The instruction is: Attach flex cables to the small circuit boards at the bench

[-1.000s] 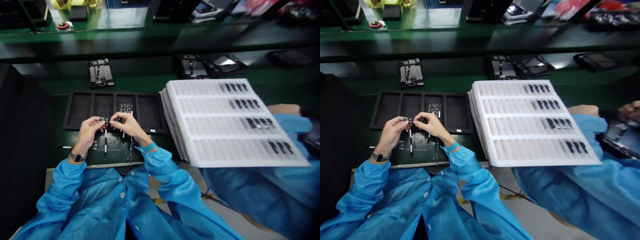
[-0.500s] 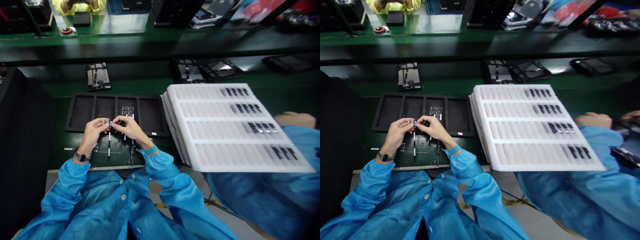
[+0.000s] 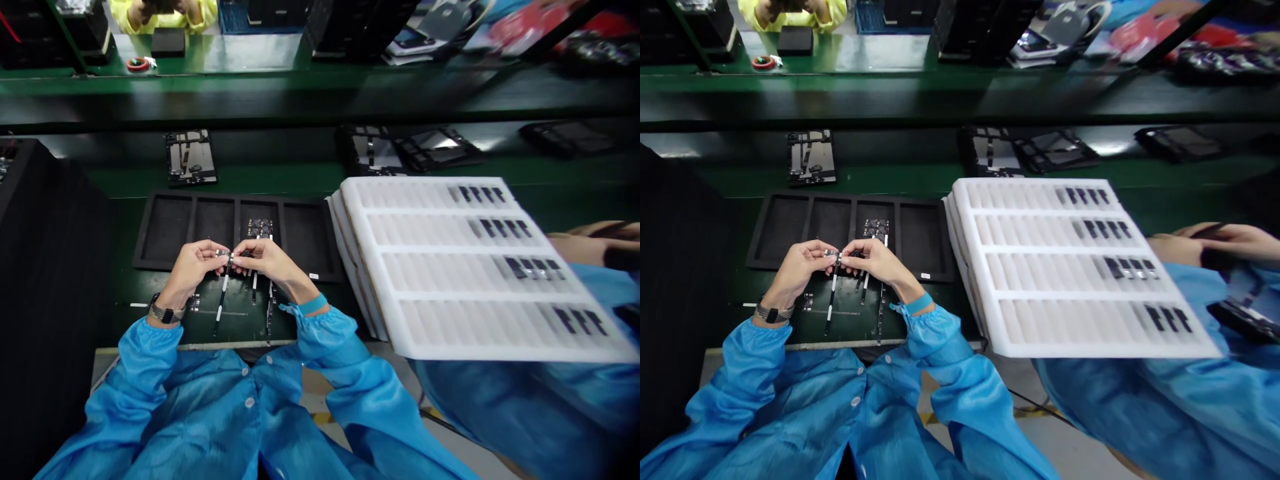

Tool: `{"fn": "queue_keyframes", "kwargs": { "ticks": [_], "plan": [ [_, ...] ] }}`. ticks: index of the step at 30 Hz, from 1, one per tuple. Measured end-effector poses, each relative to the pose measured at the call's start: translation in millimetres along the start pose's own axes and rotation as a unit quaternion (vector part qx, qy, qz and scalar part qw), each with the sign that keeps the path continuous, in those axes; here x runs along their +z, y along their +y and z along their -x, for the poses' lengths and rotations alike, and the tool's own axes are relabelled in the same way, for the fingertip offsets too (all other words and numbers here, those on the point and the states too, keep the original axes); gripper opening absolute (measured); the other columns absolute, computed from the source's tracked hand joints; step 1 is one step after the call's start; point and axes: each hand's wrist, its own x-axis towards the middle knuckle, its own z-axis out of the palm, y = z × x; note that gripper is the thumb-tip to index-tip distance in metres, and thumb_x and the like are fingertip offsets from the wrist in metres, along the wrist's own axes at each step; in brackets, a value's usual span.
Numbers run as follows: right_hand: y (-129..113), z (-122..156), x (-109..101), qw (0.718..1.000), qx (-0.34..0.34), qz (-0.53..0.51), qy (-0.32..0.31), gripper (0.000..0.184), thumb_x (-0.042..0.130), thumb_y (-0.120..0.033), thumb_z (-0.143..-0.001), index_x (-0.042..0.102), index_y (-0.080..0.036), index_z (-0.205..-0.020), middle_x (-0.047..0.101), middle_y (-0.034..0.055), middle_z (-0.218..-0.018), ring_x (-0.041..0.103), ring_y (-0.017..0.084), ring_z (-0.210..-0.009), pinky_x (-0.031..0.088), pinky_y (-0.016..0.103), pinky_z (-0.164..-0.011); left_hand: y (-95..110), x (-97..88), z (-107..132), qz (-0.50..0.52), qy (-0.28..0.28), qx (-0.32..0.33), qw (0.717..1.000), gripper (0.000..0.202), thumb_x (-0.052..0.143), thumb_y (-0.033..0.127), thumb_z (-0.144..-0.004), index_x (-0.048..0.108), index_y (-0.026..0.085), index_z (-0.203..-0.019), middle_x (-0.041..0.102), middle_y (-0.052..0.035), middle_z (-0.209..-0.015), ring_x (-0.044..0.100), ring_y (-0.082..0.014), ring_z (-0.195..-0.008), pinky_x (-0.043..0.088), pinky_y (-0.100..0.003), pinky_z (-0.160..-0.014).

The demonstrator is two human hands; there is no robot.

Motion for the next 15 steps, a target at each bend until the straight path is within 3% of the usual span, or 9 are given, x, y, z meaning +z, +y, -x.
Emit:
{"fn": "queue_keyframes", "kwargs": {
  "ticks": [8, 15],
  "plan": [
    [-3, 0, 3, 1.000, 0.000, -0.008, 0.005, 0.043, 0.096, -0.051, -0.074, 0.075, -0.016, -0.086, 0.076, 0.0022, -0.073, 0.070, 0.014, -0.066, 0.057, 0.025, -0.062, 3, 2.2, 2, -0.003, 0.002, -0.002, 1.000, 0.040, 0.100, 0.032, -0.055, 0.079, 0.012, -0.083, 0.072, -0.0045, -0.066, 0.064, -0.0146, -0.059, 0.052, -0.026, -0.057],
    [-5, 2, 19, 0.995, -0.046, 0.027, 0.089, 0.044, 0.092, -0.057, -0.075, 0.071, -0.018, -0.081, 0.075, 0.0044, -0.073, 0.073, 0.019, -0.063, 0.052, 0.025, -0.051, 7, -2.6, 7, -0.010, 0.048, 0.033, 0.998, 0.034, 0.095, 0.034, -0.062, 0.079, 0.014, -0.085, 0.073, -0.0044, -0.070, 0.065, -0.0153, -0.060, 0.053, -0.028, -0.059]
  ]
}}
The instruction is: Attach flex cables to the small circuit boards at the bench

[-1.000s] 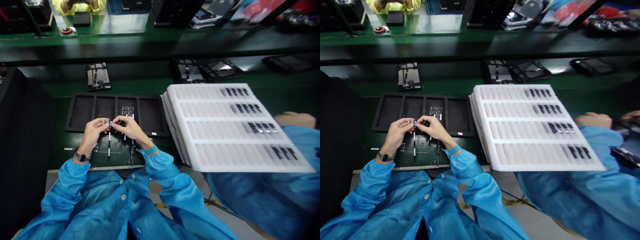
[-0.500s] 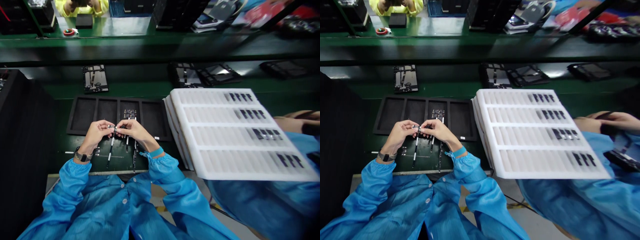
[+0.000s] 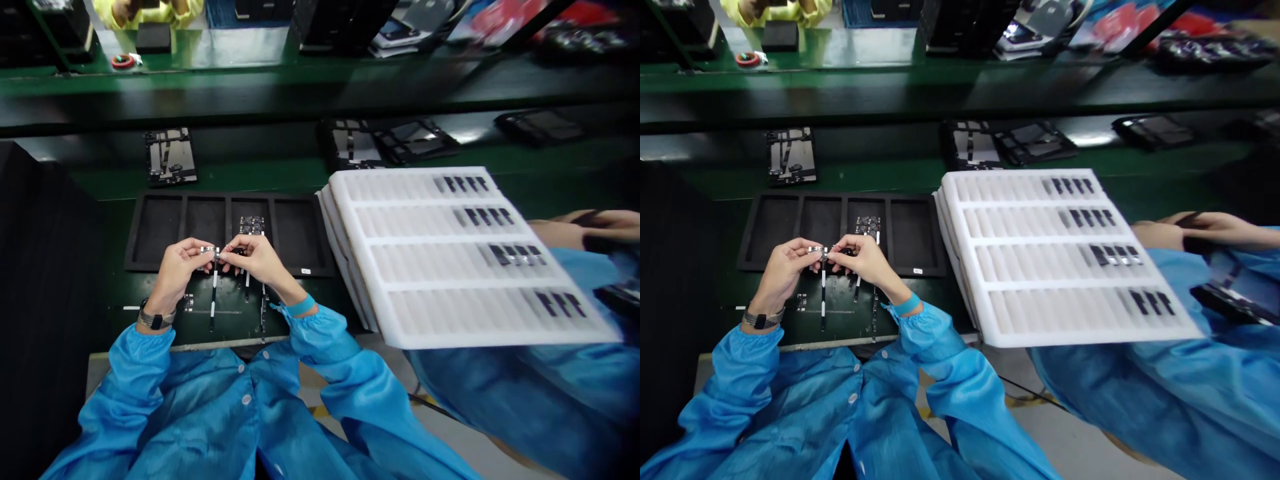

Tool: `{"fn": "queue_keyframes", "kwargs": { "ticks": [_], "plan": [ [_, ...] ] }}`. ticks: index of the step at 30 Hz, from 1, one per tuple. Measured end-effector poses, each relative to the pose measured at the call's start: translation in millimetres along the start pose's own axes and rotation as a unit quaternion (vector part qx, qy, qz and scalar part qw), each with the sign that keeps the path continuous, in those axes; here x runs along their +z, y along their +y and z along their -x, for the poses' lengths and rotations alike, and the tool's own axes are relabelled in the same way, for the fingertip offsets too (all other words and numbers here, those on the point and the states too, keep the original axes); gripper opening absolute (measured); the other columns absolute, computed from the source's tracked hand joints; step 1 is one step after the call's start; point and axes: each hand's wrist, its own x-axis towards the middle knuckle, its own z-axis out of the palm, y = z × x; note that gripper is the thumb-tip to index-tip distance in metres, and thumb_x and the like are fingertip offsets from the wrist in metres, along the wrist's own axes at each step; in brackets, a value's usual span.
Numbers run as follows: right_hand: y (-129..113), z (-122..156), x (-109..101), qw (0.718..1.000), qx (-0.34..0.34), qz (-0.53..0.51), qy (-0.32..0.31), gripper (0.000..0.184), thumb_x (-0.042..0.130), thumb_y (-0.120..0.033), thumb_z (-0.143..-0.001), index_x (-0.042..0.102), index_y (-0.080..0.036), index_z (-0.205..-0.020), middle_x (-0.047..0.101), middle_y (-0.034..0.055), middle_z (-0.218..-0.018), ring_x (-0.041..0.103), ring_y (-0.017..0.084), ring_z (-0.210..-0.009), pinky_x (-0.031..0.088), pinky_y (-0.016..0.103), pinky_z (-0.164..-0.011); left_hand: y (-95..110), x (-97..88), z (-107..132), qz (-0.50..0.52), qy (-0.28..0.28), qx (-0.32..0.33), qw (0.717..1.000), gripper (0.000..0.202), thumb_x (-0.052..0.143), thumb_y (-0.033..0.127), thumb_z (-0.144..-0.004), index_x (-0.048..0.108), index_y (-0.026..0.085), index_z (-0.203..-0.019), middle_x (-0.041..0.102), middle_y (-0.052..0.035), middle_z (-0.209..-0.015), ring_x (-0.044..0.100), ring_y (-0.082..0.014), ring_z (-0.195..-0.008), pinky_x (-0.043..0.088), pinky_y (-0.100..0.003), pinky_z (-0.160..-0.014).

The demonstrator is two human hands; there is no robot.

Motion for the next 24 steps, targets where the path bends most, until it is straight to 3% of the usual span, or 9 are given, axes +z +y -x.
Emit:
{"fn": "queue_keyframes", "kwargs": {
  "ticks": [5, 9, 11, 13, 15, 17, 19, 21, 24],
  "plan": [
    [-6, 5, 1, 0.995, -0.069, 0.049, 0.053, 0.040, 0.089, -0.054, -0.078, 0.071, -0.019, -0.073, 0.071, 0.0027, -0.068, 0.065, 0.017, -0.058, 0.051, 0.029, -0.055, 14, 6.8, 6, -0.044, 0.002, 0.011, 0.999, 0.035, 0.095, 0.038, -0.064, 0.078, 0.016, -0.086, 0.071, -0.0037, -0.069, 0.067, -0.0169, -0.062, 0.054, -0.029, -0.060],
    [-15, 10, -5, 0.989, -0.120, 0.048, 0.078, 0.037, 0.087, -0.051, -0.082, 0.073, -0.019, -0.070, 0.065, 0.0010, -0.062, 0.055, 0.013, -0.056, 0.043, 0.027, -0.054, 33, 16.6, 8, -0.068, 0.000, 0.023, 0.997, 0.034, 0.094, 0.036, -0.065, 0.079, 0.015, -0.086, 0.072, -0.0047, -0.069, 0.067, -0.0179, -0.063, 0.054, -0.029, -0.061],
    [-18, 10, -12, 0.988, -0.114, 0.014, 0.101, 0.036, 0.085, -0.054, -0.084, 0.076, -0.019, -0.077, 0.059, -0.0018, -0.055, 0.047, 0.011, -0.049, 0.036, 0.027, -0.049, 53, 21.0, 6, -0.094, 0.012, 0.052, 0.994, 0.031, 0.092, 0.034, -0.067, 0.079, 0.015, -0.086, 0.073, -0.0054, -0.072, 0.067, -0.0177, -0.064, 0.054, -0.029, -0.062],
    [-20, 8, -21, 0.981, -0.111, -0.030, 0.157, 0.040, 0.081, -0.059, -0.086, 0.078, -0.019, -0.084, 0.050, -0.0049, -0.049, 0.039, 0.010, -0.044, 0.030, 0.026, -0.046, 84, 26.3, 2, -0.149, 0.050, 0.122, 0.980, 0.025, 0.088, 0.033, -0.071, 0.080, 0.016, -0.088, 0.075, -0.0049, -0.078, 0.066, -0.0166, -0.066, 0.053, -0.029, -0.063],
    [-21, 4, -32, 0.966, -0.110, -0.071, 0.222, 0.046, 0.079, -0.065, -0.086, 0.077, -0.019, -0.084, 0.044, -0.0063, -0.045, 0.034, 0.009, -0.042, 0.026, 0.025, -0.044, 124, 34.5, -9, -0.234, 0.117, 0.232, 0.937, 0.019, 0.086, 0.028, -0.075, 0.082, 0.016, -0.090, 0.073, -0.0025, -0.080, 0.063, -0.0142, -0.068, 0.050, -0.026, -0.065],
    [-22, -1, -42, 0.953, -0.102, -0.100, 0.268, 0.049, 0.079, -0.068, -0.082, 0.074, -0.019, -0.080, 0.044, -0.0061, -0.046, 0.033, 0.009, -0.042, 0.024, 0.025, -0.043, 166, 47.4, -31, -0.332, 0.179, 0.320, 0.869, 0.015, 0.088, 0.020, -0.075, 0.083, 0.015, -0.087, 0.067, 0.0003, -0.074, 0.055, -0.0111, -0.066, 0.043, -0.024, -0.066],
    [-22, -6, -51, 0.946, -0.090, -0.119, 0.288, 0.049, 0.078, -0.068, -0.080, 0.072, -0.019, -0.077, 0.044, -0.0058, -0.046, 0.033, 0.009, -0.042, 0.023, 0.025, -0.042, 199, 67.7, -67, -0.405, 0.178, 0.319, 0.839, 0.014, 0.089, 0.015, -0.074, 0.083, 0.011, -0.086, 0.062, 0.0020, -0.066, 0.048, -0.0094, -0.064, 0.039, -0.024, -0.068],
    [-23, -11, -58, 0.945, -0.081, -0.133, 0.289, 0.047, 0.078, -0.066, -0.080, 0.071, -0.019, -0.076, 0.045, -0.0057, -0.046, 0.034, 0.009, -0.042, 0.022, 0.026, -0.042, 219, 97.3, -114, -0.408, 0.111, 0.257, 0.869, 0.013, 0.089, 0.012, -0.077, 0.081, 0.008, -0.087, 0.062, 0.0012, -0.062, 0.049, -0.0101, -0.063, 0.042, -0.026, -0.072],
    [-22, -14, -64, 0.945, -0.071, -0.149, 0.284, 0.043, 0.077, -0.062, -0.080, 0.070, -0.020, -0.076, 0.045, -0.0057, -0.046, 0.034, 0.010, -0.041, 0.022, 0.026, -0.042, 218, 156.5, -195, -0.281, 0.000, 0.201, 0.938, 0.009, 0.081, 0.005, -0.082, 0.074, 0.009, -0.081, 0.070, -0.0056, -0.069, 0.061, -0.0158, -0.067, 0.051, -0.035, -0.077]
  ]
}}
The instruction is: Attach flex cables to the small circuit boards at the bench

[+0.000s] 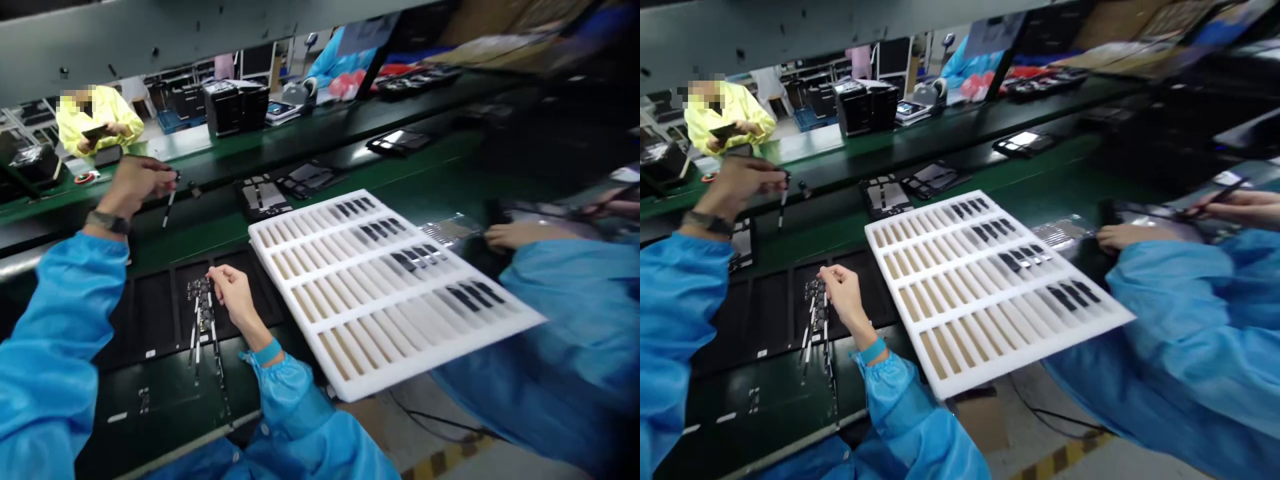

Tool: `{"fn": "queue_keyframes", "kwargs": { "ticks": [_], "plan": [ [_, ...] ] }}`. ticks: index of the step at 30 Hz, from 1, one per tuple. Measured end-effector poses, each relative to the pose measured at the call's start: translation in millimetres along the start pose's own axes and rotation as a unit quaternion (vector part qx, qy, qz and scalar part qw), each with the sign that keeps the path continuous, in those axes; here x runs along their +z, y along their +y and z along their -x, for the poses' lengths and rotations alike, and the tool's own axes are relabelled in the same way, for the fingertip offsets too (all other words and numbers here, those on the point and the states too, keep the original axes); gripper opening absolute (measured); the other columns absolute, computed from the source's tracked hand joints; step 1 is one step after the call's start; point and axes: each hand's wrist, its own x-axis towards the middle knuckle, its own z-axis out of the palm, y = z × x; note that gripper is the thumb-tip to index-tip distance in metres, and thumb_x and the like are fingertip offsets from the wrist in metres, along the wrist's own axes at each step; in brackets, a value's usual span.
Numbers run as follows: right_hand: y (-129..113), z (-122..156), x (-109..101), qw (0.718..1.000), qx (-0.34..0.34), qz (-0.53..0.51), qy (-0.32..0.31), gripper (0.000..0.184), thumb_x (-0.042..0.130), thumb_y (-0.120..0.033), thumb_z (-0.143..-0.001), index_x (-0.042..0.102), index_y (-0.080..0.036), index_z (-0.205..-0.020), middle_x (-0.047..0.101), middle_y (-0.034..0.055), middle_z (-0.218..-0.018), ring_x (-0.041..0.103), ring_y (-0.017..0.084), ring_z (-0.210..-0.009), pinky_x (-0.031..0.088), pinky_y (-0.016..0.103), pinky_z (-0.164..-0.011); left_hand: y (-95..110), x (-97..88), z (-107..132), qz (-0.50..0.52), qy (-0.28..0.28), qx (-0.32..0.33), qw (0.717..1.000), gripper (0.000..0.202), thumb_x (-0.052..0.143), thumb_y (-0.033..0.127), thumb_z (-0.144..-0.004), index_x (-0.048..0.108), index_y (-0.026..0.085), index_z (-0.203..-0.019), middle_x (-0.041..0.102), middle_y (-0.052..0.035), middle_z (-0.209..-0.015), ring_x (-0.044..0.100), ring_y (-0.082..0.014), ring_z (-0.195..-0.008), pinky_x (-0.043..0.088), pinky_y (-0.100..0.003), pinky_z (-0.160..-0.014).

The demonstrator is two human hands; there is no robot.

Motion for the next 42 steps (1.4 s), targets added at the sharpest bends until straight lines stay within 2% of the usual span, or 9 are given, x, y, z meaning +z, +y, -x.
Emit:
{"fn": "queue_keyframes", "kwargs": {
  "ticks": [5, 9, 12, 19, 28, 30, 33, 39, 42],
  "plan": [
    [1, -9, -12, 0.999, -0.001, -0.009, 0.039, 0.039, 0.074, -0.059, -0.082, 0.069, -0.021, -0.075, 0.045, -0.0055, -0.046, 0.033, 0.010, -0.042, 0.021, 0.026, -0.043, -24, 133.3, -79, 0.107, -0.100, 0.045, 0.988, 0.010, 0.080, 0.009, -0.083, 0.077, 0.013, -0.091, 0.079, -0.0094, -0.094, 0.073, -0.0213, -0.089, 0.056, -0.033, -0.081],
    [2, -20, -25, 0.995, -0.011, -0.040, 0.094, 0.037, 0.073, -0.057, -0.081, 0.067, -0.021, -0.075, 0.044, -0.0060, -0.046, 0.033, 0.010, -0.042, 0.021, 0.026, -0.043, -60, 216.2, -74, -0.025, -0.180, 0.121, 0.976, 0.012, 0.079, 0.016, -0.084, 0.082, 0.012, -0.095, 0.081, -0.0110, -0.094, 0.072, -0.0213, -0.086, 0.056, -0.034, -0.083],
    [1, -26, -31, 0.990, -0.013, -0.072, 0.122, 0.030, 0.071, -0.051, -0.080, 0.067, -0.021, -0.076, 0.044, -0.0061, -0.047, 0.036, 0.010, -0.044, 0.022, 0.025, -0.043, -94, 244.8, -59, -0.086, -0.206, 0.145, 0.964, 0.010, 0.078, 0.008, -0.075, 0.082, 0.013, -0.083, 0.080, -0.0111, -0.084, 0.071, -0.0238, -0.083, 0.056, -0.037, -0.086],
    [-2, -23, -28, 0.990, -0.012, -0.083, 0.111, 0.022, 0.070, -0.042, -0.076, 0.069, -0.020, -0.077, 0.047, -0.0056, -0.049, 0.038, 0.011, -0.046, 0.026, 0.024, -0.043, -125, 231.5, -55, -0.215, -0.182, 0.213, 0.935, 0.014, 0.076, 0.014, -0.079, 0.086, 0.017, -0.087, 0.078, -0.0176, -0.115, 0.061, -0.0372, -0.120, 0.044, -0.052, -0.110],
    [6, -29, -33, 0.989, -0.050, -0.064, 0.127, 0.025, 0.072, -0.043, -0.074, 0.062, -0.022, -0.082, 0.048, -0.0078, -0.054, 0.039, 0.009, -0.046, 0.029, 0.023, -0.044, -154, 97.3, -21, -0.326, -0.160, 0.206, 0.908, 0.015, 0.075, 0.020, -0.087, 0.085, 0.017, -0.097, 0.078, -0.0157, -0.111, 0.065, -0.0340, -0.108, 0.047, -0.046, -0.103],
    [9, -31, -33, 0.988, -0.047, -0.056, 0.139, 0.027, 0.073, -0.044, -0.072, 0.061, -0.021, -0.081, 0.047, -0.0086, -0.052, 0.037, 0.008, -0.045, 0.028, 0.022, -0.043, -158, 81.8, -7, -0.348, -0.155, 0.200, 0.903, 0.016, 0.073, 0.020, -0.089, 0.084, 0.016, -0.101, 0.078, -0.0157, -0.110, 0.065, -0.0334, -0.107, 0.048, -0.044, -0.099],
    [13, -31, -31, 0.987, -0.043, -0.050, 0.144, 0.028, 0.073, -0.043, -0.069, 0.062, -0.021, -0.081, 0.047, -0.0091, -0.051, 0.038, 0.008, -0.044, 0.027, 0.021, -0.043, -158, 92.9, 7, -0.370, -0.155, 0.208, 0.892, 0.023, 0.070, 0.021, -0.094, 0.082, 0.014, -0.112, 0.076, -0.0179, -0.114, 0.063, -0.0342, -0.112, 0.047, -0.044, -0.097],
    [16, -28, -32, 0.991, -0.046, -0.010, 0.125, 0.026, 0.073, -0.042, -0.073, 0.063, -0.020, -0.083, 0.048, -0.0089, -0.051, 0.038, 0.008, -0.044, 0.027, 0.022, -0.043, -150, 171.5, 3, -0.398, -0.204, 0.268, 0.853, 0.028, 0.073, 0.018, -0.094, 0.078, 0.004, -0.118, 0.069, -0.0249, -0.129, 0.056, -0.0354, -0.127, 0.043, -0.043, -0.105],
    [17, -30, -34, 0.992, -0.048, 0.001, 0.121, 0.026, 0.073, -0.044, -0.076, 0.062, -0.021, -0.083, 0.048, -0.0090, -0.052, 0.039, 0.008, -0.045, 0.028, 0.022, -0.044, -153, 190.9, -6, -0.410, -0.222, 0.288, 0.837, 0.028, 0.068, 0.015, -0.096, 0.076, 0.000, -0.119, 0.067, -0.0276, -0.131, 0.055, -0.0357, -0.129, 0.042, -0.044, -0.106]
  ]
}}
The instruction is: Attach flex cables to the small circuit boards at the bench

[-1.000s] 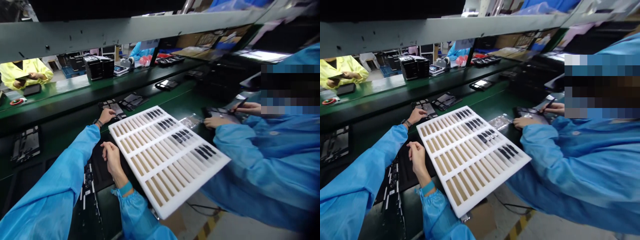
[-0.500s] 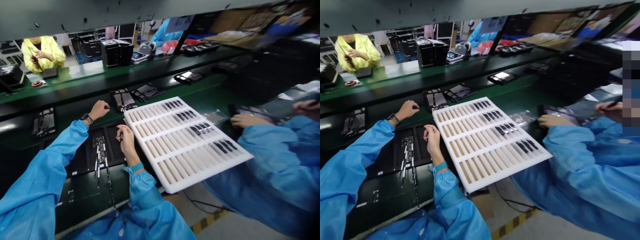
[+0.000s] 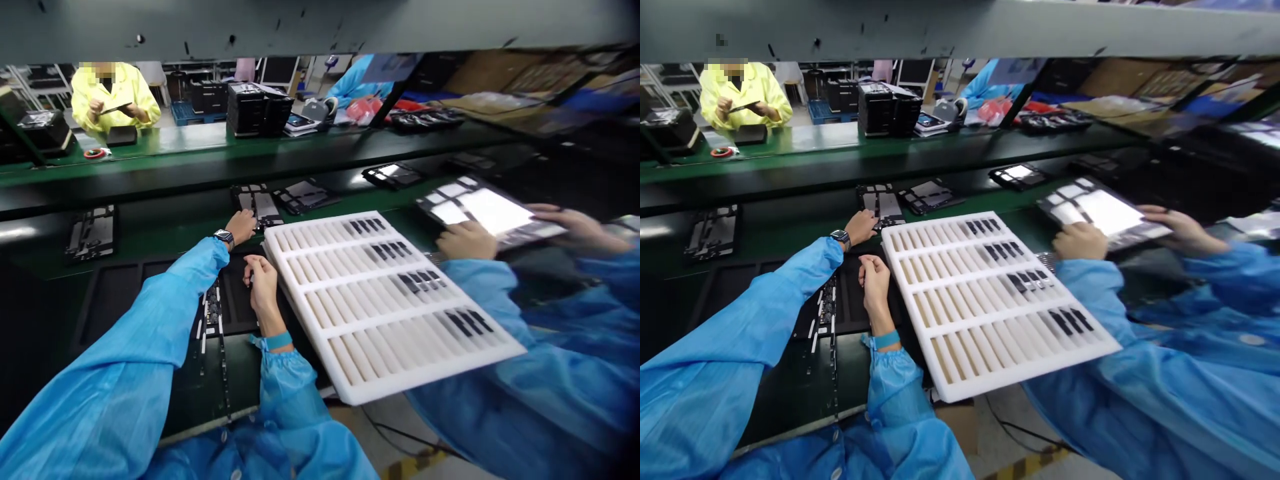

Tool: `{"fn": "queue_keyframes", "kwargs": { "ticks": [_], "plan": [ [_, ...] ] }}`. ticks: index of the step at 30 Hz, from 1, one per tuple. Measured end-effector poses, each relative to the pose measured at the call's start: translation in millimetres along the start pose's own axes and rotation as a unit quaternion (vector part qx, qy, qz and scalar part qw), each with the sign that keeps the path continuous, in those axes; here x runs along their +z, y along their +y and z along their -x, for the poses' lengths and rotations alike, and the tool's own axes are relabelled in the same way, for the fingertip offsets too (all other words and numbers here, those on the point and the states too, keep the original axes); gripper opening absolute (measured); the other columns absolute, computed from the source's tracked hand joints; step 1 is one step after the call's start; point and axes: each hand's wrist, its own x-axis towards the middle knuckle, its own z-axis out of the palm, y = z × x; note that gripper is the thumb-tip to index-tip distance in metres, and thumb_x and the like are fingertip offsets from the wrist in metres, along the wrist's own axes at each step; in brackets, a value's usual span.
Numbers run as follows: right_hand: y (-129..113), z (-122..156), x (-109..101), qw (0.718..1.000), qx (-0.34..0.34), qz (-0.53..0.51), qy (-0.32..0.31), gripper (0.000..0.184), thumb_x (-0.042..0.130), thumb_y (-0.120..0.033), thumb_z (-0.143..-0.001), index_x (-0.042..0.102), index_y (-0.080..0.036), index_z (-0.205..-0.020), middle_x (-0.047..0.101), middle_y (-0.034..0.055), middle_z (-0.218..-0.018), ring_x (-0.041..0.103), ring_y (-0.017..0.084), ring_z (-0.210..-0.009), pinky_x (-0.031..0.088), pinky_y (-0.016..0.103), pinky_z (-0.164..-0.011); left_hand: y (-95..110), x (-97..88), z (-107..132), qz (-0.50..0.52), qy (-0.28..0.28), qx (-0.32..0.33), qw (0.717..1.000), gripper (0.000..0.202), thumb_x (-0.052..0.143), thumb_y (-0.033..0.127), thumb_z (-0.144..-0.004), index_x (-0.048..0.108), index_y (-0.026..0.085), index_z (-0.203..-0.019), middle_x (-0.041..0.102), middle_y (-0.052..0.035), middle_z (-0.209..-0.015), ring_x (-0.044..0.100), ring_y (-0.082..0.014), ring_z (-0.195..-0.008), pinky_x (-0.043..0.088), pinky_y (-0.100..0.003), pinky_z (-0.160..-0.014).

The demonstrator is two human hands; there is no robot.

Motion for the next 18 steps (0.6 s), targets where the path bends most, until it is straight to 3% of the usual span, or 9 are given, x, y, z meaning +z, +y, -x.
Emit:
{"fn": "queue_keyframes", "kwargs": {
  "ticks": [6, 12, 18],
  "plan": [
    [-5, -2, 1, 0.999, 0.020, -0.025, 0.012, 0.026, 0.073, -0.042, -0.072, 0.064, -0.020, -0.080, 0.049, -0.0086, -0.050, 0.037, 0.007, -0.044, 0.025, 0.022, -0.044, -13, -11.1, -14, -0.012, -0.023, 0.025, 0.999, 0.023, 0.068, 0.017, -0.096, 0.080, 0.007, -0.113, 0.072, -0.0216, -0.121, 0.062, -0.0332, -0.120, 0.047, -0.041, -0.101],
    [-5, 1, 4, 0.999, 0.026, -0.031, 0.007, 0.024, 0.072, -0.042, -0.071, 0.065, -0.019, -0.078, 0.049, -0.0081, -0.051, 0.038, 0.007, -0.044, 0.025, 0.023, -0.044, -16, -36.5, -41, 0.006, 0.018, -0.007, 1.000, 0.026, 0.067, 0.026, -0.099, 0.081, 0.014, -0.117, 0.073, -0.0170, -0.125, 0.063, -0.0316, -0.123, 0.048, -0.038, -0.102],
    [-2, 0, 6, 0.999, 0.035, -0.020, 0.001, 0.025, 0.071, -0.042, -0.071, 0.066, -0.019, -0.080, 0.050, -0.0074, -0.052, 0.038, 0.008, -0.046, 0.025, 0.023, -0.044, -31, -31.4, -21, 0.009, 0.014, -0.081, 0.997, 0.015, 0.072, 0.021, -0.099, 0.079, 0.007, -0.100, 0.075, -0.0161, -0.106, 0.064, -0.0268, -0.109, 0.048, -0.036, -0.098]
  ]
}}
